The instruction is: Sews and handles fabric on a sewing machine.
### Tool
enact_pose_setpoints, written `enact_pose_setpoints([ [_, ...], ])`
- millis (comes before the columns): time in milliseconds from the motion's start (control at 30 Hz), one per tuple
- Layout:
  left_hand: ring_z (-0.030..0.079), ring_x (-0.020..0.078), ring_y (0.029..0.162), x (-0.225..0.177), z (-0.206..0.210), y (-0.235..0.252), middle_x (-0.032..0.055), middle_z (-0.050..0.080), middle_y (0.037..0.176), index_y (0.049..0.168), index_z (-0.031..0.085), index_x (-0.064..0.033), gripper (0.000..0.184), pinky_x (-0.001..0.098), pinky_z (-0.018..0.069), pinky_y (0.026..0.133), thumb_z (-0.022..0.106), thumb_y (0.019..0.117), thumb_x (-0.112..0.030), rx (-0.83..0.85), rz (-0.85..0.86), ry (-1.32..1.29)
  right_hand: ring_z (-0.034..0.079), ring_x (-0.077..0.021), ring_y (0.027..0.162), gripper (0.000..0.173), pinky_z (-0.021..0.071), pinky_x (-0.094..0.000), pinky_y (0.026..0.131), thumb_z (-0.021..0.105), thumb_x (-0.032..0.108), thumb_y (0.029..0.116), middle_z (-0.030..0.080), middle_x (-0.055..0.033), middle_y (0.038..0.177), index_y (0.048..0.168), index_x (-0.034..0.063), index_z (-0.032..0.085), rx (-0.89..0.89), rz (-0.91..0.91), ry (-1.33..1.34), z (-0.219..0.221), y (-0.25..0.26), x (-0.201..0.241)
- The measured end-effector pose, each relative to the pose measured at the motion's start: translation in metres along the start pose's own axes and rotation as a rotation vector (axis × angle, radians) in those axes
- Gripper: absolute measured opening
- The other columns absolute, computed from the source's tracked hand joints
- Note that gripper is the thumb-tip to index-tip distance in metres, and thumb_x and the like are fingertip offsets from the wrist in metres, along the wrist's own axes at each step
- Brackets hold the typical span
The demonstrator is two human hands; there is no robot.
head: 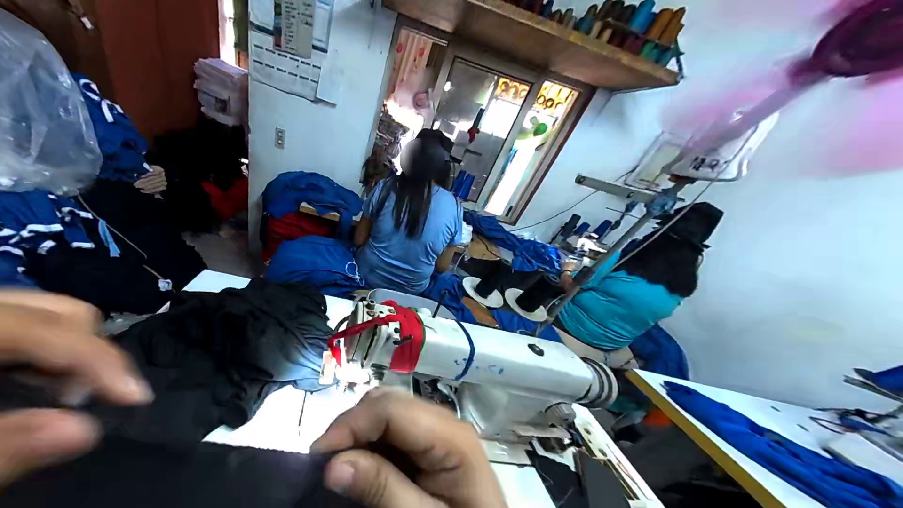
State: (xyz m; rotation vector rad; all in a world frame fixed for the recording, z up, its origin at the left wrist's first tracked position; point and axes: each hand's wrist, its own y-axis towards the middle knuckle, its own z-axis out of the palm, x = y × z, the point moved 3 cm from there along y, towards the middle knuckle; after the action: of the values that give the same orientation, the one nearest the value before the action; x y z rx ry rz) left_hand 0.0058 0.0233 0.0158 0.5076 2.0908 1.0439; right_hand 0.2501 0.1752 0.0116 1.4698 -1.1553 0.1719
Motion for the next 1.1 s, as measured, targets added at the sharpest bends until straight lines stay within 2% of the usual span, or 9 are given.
enact_pose_setpoints([
  [133,0.065,0.0023,0.08,0.095,0.081,-0.042,-0.0075,0.069,0.081,0.088,0.079,-0.0182,0.026,0.0227,0.0549,0.071,0.068,0.0913,-0.042,0.427,-0.273,0.098,0.061,-0.0042,0.069,0.019,0.0547,-0.0237,0.067,0.057,0.001,0.0981,0.067,-0.0036,0.082,0.114,-0.0046,0.066,-0.069,0.51,-0.029,-0.003,-0.081,-0.102],
  [233,0.067,0.0302,0.104,0.151,0.15,-0.061,0.0173,0.072,0.103,0.099,0.076,0.0001,0.025,0.0481,0.0506,0.097,0.064,0.0998,-0.022,0.675,-0.635,0.166,0.071,-0.0147,0.084,0.024,0.0581,-0.0333,0.082,0.056,0.005,0.0975,0.075,-0.0114,0.094,0.111,-0.0012,0.074,-0.077,0.762,-0.331,-0.002,-0.122,-0.162],
  [300,0.06,0.0323,0.123,0.171,0.184,-0.066,0.0164,0.068,0.122,0.108,0.076,-0.0036,0.027,0.0513,0.0429,0.109,0.061,0.1014,-0.025,0.744,-0.774,0.339,0.074,-0.0255,0.1,0.027,0.0566,-0.0472,0.094,0.055,0.008,0.0984,0.077,-0.0141,0.106,0.115,0.0022,0.077,0.012,0.837,-0.554,0.003,-0.133,-0.183],
  [400,0.053,0.0347,0.127,0.173,0.212,-0.067,0.0143,0.065,0.122,0.108,0.075,-0.0107,0.022,0.0581,0.0346,0.109,0.063,0.0981,-0.027,0.637,-0.78,0.554,0.073,-0.0332,0.102,0.03,0.0571,-0.0564,0.089,0.059,0.007,0.094,0.077,-0.0141,0.108,0.117,0.0086,0.078,0.136,0.759,-0.812,0.009,-0.144,-0.196],
  [600,0.063,0.042,0.12,0.126,0.25,-0.093,0.0218,0.07,0.121,0.117,0.072,0.0001,0.03,0.0599,0.0476,0.102,0.054,0.1018,-0.018,0.347,-0.82,0.75,0.068,-0.0372,0.112,0.031,0.053,-0.059,0.094,0.062,0.025,0.0975,0.073,-0.0146,0.114,0.123,0.0138,0.075,0.329,0.546,-0.98,0.001,-0.149,-0.195],
  [700,0.038,0.0431,0.147,0.108,0.265,-0.118,0.0194,0.047,0.155,0.146,0.054,-0.0006,0.061,0.069,0.0246,0.116,0.042,0.1043,-0.043,0.341,-0.925,0.731,0.066,-0.0327,0.118,0.035,0.0522,-0.0571,0.096,0.059,0.028,0.0995,0.071,-0.0078,0.127,0.125,0.0109,0.074,0.387,0.386,-0.974,-0.005,-0.156,-0.198],
  [833,0.04,0.0357,0.148,0.117,0.272,-0.131,0.0159,0.046,0.157,0.148,0.051,0.0012,0.07,0.0668,0.0226,0.118,0.032,0.1042,-0.05,0.224,-0.834,0.789,0.064,-0.0276,0.122,0.036,0.05,-0.0552,0.097,0.055,0.028,0.1012,0.066,0.0005,0.139,0.126,0.0099,0.074,0.406,0.3,-0.918,-0.008,-0.161,-0.205],
  [1000,0.038,0.028,0.15,0.15,0.267,-0.123,0.0125,0.046,0.158,0.15,0.05,-0.0017,0.066,0.0632,0.0222,0.121,0.025,0.1067,-0.045,0.317,-0.712,0.758,0.063,-0.027,0.125,0.04,0.0487,-0.0577,0.1,0.053,0.033,0.1013,0.065,0.0007,0.14,0.128,0.0113,0.073,0.352,0.324,-0.91,-0.004,-0.159,-0.211],
  [1100,0.021,0.0247,0.156,0.163,0.256,-0.108,0.0099,0.03,0.167,0.159,0.035,-0.0059,0.065,0.0608,0.0116,0.124,0.023,0.1079,-0.044,0.56,-0.746,0.626,0.062,-0.0299,0.124,0.045,0.0468,-0.0585,0.1,0.053,0.04,0.1006,0.065,0.0008,0.14,0.13,0.0116,0.071,0.313,0.373,-0.944,-0.001,-0.156,-0.214],
])
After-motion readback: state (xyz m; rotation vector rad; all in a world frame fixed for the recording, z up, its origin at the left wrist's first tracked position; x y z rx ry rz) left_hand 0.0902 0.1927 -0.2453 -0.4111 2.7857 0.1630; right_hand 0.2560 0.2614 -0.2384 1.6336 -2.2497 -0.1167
